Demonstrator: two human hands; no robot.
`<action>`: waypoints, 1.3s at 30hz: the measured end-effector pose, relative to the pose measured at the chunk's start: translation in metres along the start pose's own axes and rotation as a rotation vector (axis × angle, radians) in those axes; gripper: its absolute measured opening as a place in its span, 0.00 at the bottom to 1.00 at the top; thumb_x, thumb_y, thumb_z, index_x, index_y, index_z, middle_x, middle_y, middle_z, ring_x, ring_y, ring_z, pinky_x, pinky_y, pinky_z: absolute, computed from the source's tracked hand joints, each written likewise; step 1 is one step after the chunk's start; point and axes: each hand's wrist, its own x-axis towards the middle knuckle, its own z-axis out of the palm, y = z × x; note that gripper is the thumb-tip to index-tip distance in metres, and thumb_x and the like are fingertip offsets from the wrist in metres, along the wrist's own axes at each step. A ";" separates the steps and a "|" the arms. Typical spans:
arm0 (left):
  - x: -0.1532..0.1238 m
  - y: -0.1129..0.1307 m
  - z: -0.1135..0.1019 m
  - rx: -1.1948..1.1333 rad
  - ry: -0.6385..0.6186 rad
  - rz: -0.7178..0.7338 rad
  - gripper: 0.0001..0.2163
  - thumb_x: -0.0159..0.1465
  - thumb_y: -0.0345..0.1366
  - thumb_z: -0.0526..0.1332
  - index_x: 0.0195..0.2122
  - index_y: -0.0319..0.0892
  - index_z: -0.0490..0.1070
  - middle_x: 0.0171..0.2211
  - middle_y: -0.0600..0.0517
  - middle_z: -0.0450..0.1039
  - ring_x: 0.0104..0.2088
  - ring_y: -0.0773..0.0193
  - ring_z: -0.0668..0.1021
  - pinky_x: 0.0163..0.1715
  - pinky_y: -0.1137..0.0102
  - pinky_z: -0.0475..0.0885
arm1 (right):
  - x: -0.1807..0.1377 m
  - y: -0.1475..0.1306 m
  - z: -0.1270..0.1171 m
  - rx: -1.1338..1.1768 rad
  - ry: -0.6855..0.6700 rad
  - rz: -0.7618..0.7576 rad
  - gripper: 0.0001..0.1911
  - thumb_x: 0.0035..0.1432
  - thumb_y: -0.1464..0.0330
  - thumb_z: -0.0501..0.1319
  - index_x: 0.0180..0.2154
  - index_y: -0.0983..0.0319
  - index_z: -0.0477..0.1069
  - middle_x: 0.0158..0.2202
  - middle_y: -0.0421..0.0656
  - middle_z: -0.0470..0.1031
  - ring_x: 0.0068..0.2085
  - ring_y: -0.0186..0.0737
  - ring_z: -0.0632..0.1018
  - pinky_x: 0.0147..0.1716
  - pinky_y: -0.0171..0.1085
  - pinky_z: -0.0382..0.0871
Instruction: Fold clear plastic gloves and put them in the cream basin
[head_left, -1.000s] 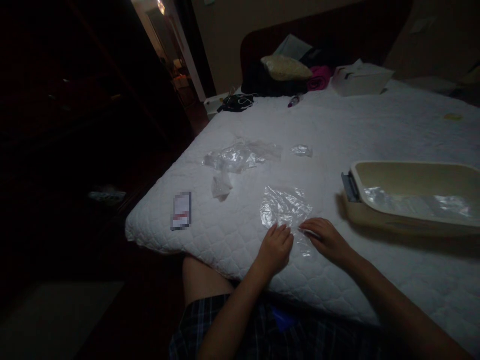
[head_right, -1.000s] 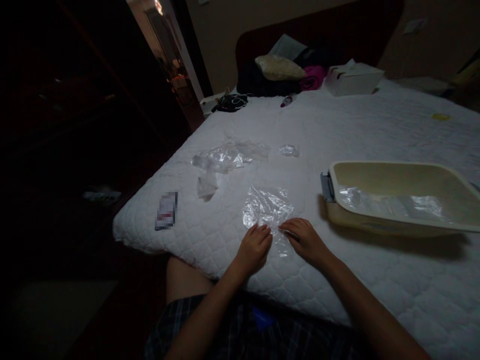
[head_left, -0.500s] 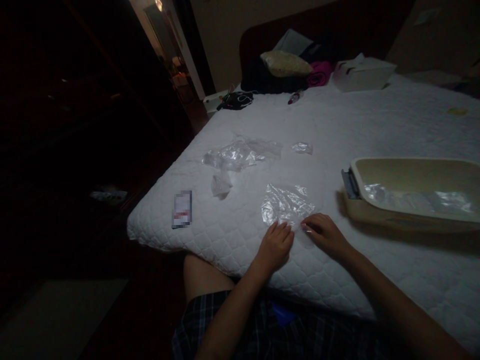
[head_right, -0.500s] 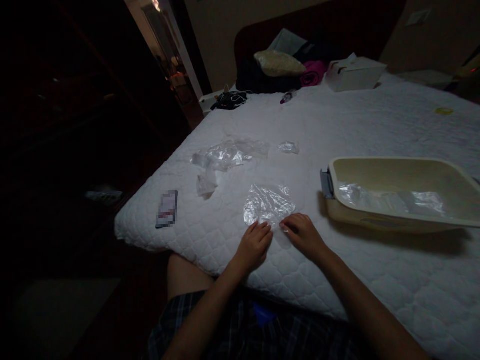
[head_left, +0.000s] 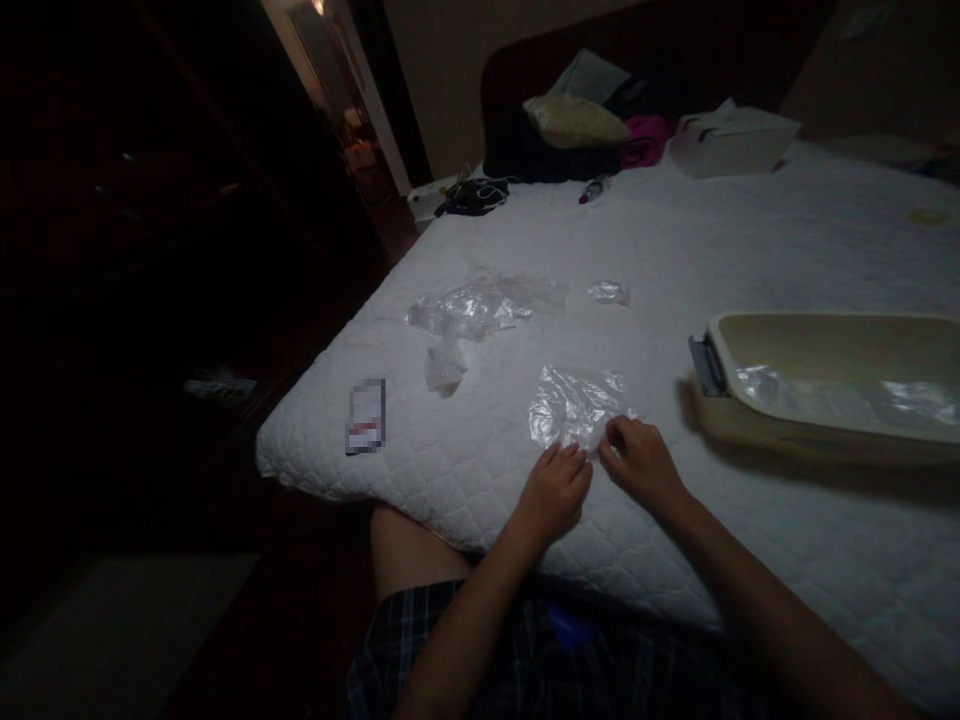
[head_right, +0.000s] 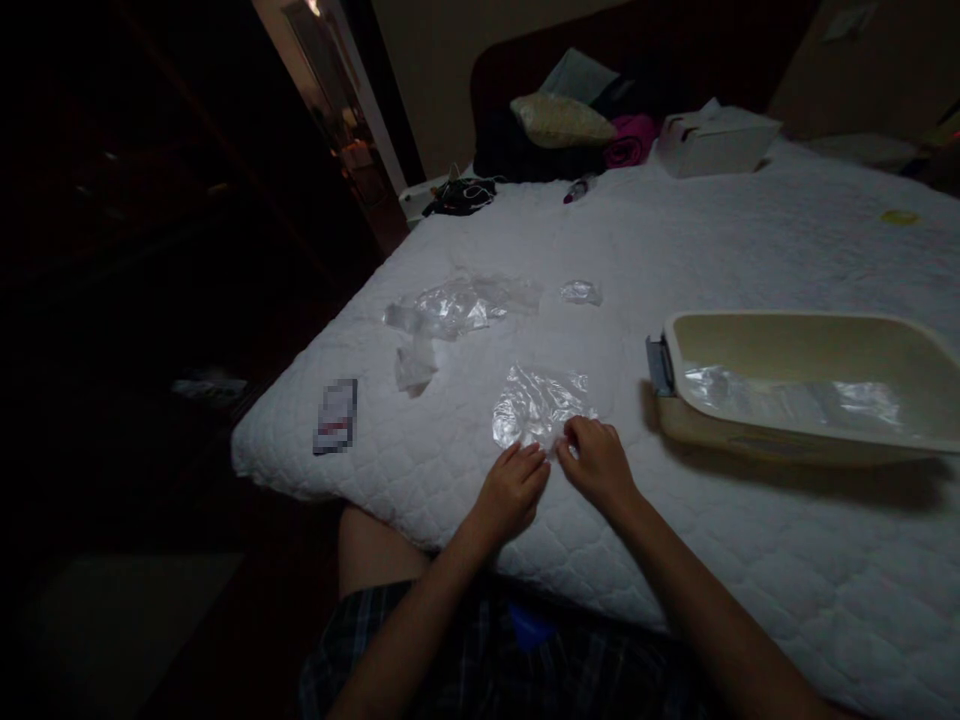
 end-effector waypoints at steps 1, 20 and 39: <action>0.000 0.000 0.000 0.000 0.000 0.000 0.16 0.58 0.26 0.52 0.47 0.35 0.67 0.50 0.42 0.69 0.56 0.54 0.66 0.57 0.55 0.60 | 0.000 0.000 0.001 0.007 0.012 -0.011 0.01 0.50 0.71 0.55 0.28 0.61 0.62 0.25 0.40 0.66 0.28 0.38 0.68 0.32 0.37 0.58; -0.001 0.004 0.000 0.012 0.195 0.101 0.13 0.63 0.25 0.50 0.46 0.35 0.68 0.46 0.42 0.73 0.53 0.57 0.71 0.50 0.59 0.71 | 0.002 -0.011 0.009 -0.055 0.017 -0.134 0.10 0.54 0.72 0.56 0.37 0.63 0.74 0.36 0.47 0.70 0.38 0.43 0.69 0.39 0.40 0.60; 0.000 0.000 0.007 0.031 0.284 0.102 0.08 0.62 0.26 0.54 0.40 0.33 0.70 0.42 0.40 0.74 0.49 0.57 0.74 0.49 0.62 0.72 | -0.003 -0.011 0.007 0.010 0.128 -0.228 0.11 0.60 0.68 0.53 0.40 0.63 0.72 0.37 0.47 0.71 0.39 0.42 0.70 0.40 0.42 0.61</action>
